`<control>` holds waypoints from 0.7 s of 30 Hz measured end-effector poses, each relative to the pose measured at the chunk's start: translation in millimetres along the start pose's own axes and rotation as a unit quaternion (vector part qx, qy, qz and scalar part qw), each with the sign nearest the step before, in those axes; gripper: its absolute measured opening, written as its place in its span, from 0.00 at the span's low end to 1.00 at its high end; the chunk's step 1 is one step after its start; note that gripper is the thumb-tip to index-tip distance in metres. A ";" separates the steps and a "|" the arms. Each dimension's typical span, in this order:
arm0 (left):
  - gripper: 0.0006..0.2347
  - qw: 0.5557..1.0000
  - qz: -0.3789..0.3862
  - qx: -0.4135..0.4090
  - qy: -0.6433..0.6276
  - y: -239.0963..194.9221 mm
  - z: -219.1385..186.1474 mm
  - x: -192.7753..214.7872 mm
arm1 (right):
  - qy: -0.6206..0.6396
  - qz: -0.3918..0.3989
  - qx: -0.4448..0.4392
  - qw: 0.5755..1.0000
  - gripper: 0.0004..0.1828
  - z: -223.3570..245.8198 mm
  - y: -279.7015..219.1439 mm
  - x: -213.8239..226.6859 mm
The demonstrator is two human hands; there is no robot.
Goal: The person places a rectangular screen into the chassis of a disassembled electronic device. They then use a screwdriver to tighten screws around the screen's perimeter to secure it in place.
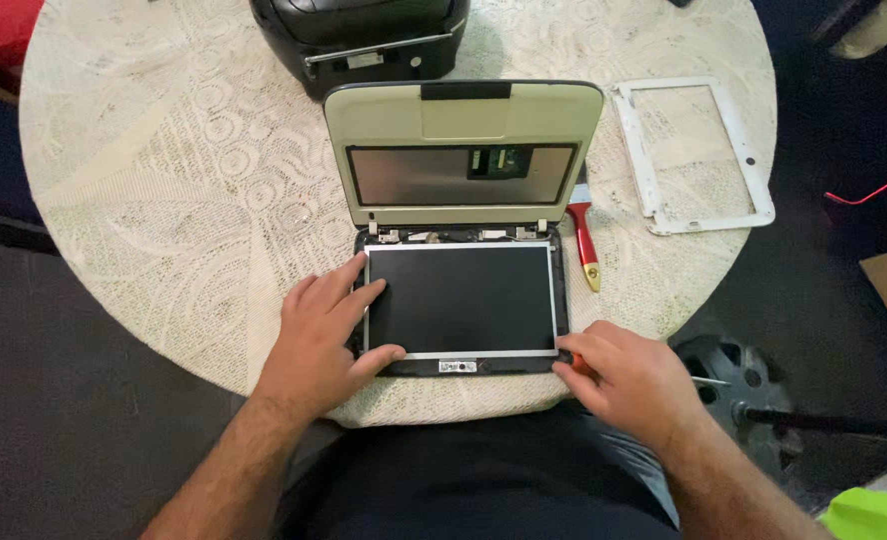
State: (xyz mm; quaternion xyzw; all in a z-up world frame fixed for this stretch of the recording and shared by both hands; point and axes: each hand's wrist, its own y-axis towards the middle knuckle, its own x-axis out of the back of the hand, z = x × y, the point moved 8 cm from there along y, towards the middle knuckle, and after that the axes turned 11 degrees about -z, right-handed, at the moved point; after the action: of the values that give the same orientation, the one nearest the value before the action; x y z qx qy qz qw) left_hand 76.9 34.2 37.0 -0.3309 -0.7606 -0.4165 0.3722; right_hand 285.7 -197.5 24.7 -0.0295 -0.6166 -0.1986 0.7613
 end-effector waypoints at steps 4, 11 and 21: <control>0.34 0.999 0.028 0.013 0.017 8.2 -4.1 -3.4 | 0.017 -0.027 0.025 0.999 0.08 4.1 -3.4 -3.6; 0.31 0.998 -0.015 0.037 0.045 19.2 3.6 4.1 | 0.092 -0.055 0.023 0.994 0.06 -1.7 -6.9 -4.3; 0.23 0.961 -0.106 0.204 -0.151 53.4 61.6 16.7 | 0.085 -0.094 0.026 0.992 0.06 -7.0 -13.3 -11.8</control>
State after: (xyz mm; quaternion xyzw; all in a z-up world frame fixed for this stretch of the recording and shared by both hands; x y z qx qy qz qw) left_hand 94.0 114.8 48.5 -0.2249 -0.9074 -0.2348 0.2663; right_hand 285.8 -208.6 9.1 0.0652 -0.5543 -0.2550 0.7896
